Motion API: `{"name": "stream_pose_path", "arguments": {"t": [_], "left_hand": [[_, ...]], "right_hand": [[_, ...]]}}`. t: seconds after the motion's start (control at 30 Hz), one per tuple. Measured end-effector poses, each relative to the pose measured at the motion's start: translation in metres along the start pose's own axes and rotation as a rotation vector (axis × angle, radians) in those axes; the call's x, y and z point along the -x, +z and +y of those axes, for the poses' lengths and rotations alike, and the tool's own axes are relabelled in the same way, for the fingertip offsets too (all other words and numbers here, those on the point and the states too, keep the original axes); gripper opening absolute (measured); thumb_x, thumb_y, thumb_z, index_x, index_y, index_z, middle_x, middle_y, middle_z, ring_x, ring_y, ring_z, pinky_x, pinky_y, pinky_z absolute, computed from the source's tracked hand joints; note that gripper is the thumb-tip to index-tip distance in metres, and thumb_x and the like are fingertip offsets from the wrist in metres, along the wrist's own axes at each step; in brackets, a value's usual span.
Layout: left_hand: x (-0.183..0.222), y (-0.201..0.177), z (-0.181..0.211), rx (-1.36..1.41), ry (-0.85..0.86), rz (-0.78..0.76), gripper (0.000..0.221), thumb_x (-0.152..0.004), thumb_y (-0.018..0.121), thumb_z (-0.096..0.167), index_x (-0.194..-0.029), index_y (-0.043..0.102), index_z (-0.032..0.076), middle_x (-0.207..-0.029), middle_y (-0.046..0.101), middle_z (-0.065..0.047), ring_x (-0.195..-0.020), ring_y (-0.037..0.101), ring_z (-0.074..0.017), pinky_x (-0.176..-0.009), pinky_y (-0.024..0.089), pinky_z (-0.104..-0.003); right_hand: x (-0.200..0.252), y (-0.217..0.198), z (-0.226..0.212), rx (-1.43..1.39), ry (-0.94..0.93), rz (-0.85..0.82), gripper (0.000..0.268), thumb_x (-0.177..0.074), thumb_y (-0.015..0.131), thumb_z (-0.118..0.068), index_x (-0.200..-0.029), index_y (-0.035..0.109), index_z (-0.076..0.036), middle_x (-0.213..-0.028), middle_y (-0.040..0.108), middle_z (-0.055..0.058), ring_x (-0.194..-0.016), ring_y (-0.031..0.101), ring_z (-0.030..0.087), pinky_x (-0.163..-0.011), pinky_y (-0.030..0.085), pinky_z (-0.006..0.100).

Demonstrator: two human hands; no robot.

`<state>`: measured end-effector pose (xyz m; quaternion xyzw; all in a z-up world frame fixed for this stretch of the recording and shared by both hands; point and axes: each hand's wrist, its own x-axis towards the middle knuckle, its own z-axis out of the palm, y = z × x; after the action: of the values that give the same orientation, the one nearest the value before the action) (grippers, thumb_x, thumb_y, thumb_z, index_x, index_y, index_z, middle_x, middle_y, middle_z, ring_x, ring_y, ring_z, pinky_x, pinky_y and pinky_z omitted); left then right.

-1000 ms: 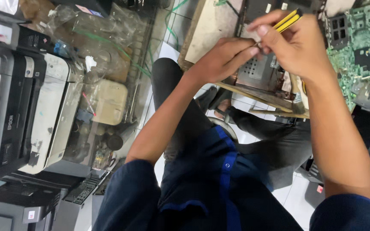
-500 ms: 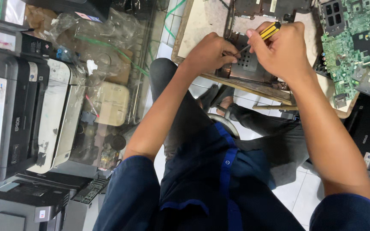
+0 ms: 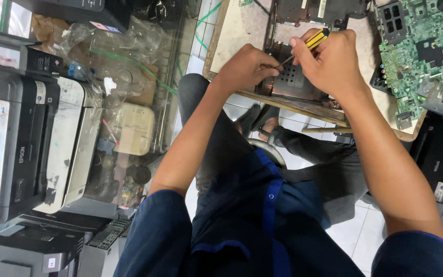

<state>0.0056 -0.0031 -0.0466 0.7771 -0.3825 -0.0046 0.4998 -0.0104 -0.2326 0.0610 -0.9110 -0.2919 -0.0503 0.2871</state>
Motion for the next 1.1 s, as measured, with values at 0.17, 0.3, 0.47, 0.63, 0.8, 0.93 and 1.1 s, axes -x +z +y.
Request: {"name": "stream_pose_path", "arguments": {"t": [0.17, 0.3, 0.47, 0.63, 0.8, 0.93, 1.1], "left_hand": [[0.001, -0.001, -0.005, -0.006, -0.060, -0.007, 0.014, -0.093, 0.086, 0.011, -0.106, 0.086, 0.006, -0.098, 0.086, -0.008, -0.086, 0.082, -0.0205, -0.078, 0.060, -0.033], [0.001, -0.002, -0.004, 0.012, -0.057, -0.011, 0.013, -0.094, 0.085, 0.012, -0.106, 0.086, 0.006, -0.096, 0.086, -0.008, -0.084, 0.082, -0.0205, -0.076, 0.060, -0.033], [0.001, -0.002, -0.003, 0.035, -0.077, -0.013, 0.013, -0.095, 0.084, 0.013, -0.107, 0.085, 0.008, -0.098, 0.086, -0.007, -0.089, 0.082, -0.0199, -0.080, 0.061, -0.032], [0.005, 0.001, -0.005, 0.025, -0.071, 0.033, 0.013, -0.093, 0.087, 0.017, -0.103, 0.086, 0.009, -0.093, 0.086, -0.008, -0.078, 0.079, -0.0153, -0.069, 0.054, -0.031], [0.006, 0.002, -0.001, 0.071, -0.102, 0.022, 0.015, -0.093, 0.086, 0.015, -0.106, 0.085, 0.008, -0.099, 0.086, -0.009, -0.090, 0.082, -0.0163, -0.077, 0.060, -0.030], [0.006, 0.000, 0.003, 0.058, -0.064, 0.036, 0.009, -0.094, 0.084, 0.012, -0.102, 0.086, 0.008, -0.089, 0.085, -0.008, -0.076, 0.073, -0.0067, -0.067, 0.049, -0.029], [0.005, 0.000, 0.000, 0.060, -0.060, 0.039, 0.013, -0.093, 0.086, 0.013, -0.104, 0.085, 0.007, -0.095, 0.086, -0.009, -0.087, 0.082, -0.0187, -0.074, 0.060, -0.031]], "right_hand": [[-0.006, 0.001, -0.003, 0.017, 0.006, -0.020, 0.048, -0.123, 0.063, -0.022, -0.079, 0.075, -0.010, -0.084, 0.077, -0.006, -0.076, 0.075, 0.016, -0.084, 0.051, 0.034], [-0.008, 0.001, -0.004, 0.013, 0.013, -0.037, 0.044, -0.122, 0.063, -0.021, -0.081, 0.073, -0.009, -0.078, 0.076, -0.004, -0.074, 0.074, 0.016, -0.085, 0.051, 0.034], [-0.008, 0.001, -0.001, -0.002, 0.009, -0.032, 0.043, -0.122, 0.064, -0.021, -0.082, 0.074, -0.010, -0.079, 0.075, -0.005, -0.075, 0.075, 0.014, -0.084, 0.051, 0.032], [-0.007, 0.000, -0.005, -0.010, 0.040, -0.045, 0.044, -0.122, 0.063, -0.021, -0.080, 0.073, -0.009, -0.078, 0.075, -0.004, -0.072, 0.073, 0.015, -0.083, 0.052, 0.032], [-0.006, 0.002, -0.003, 0.024, 0.033, -0.064, 0.044, -0.122, 0.062, -0.022, -0.081, 0.073, -0.007, -0.077, 0.076, -0.003, -0.071, 0.074, 0.018, -0.081, 0.051, 0.035], [-0.007, 0.002, -0.003, 0.049, 0.005, -0.046, 0.045, -0.122, 0.062, -0.021, -0.080, 0.071, -0.009, -0.077, 0.074, -0.005, -0.069, 0.072, 0.019, -0.085, 0.051, 0.036], [-0.007, 0.003, 0.000, 0.043, 0.015, -0.027, 0.044, -0.122, 0.063, -0.021, -0.080, 0.073, -0.011, -0.081, 0.075, -0.006, -0.074, 0.074, 0.018, -0.090, 0.051, 0.036]]}}
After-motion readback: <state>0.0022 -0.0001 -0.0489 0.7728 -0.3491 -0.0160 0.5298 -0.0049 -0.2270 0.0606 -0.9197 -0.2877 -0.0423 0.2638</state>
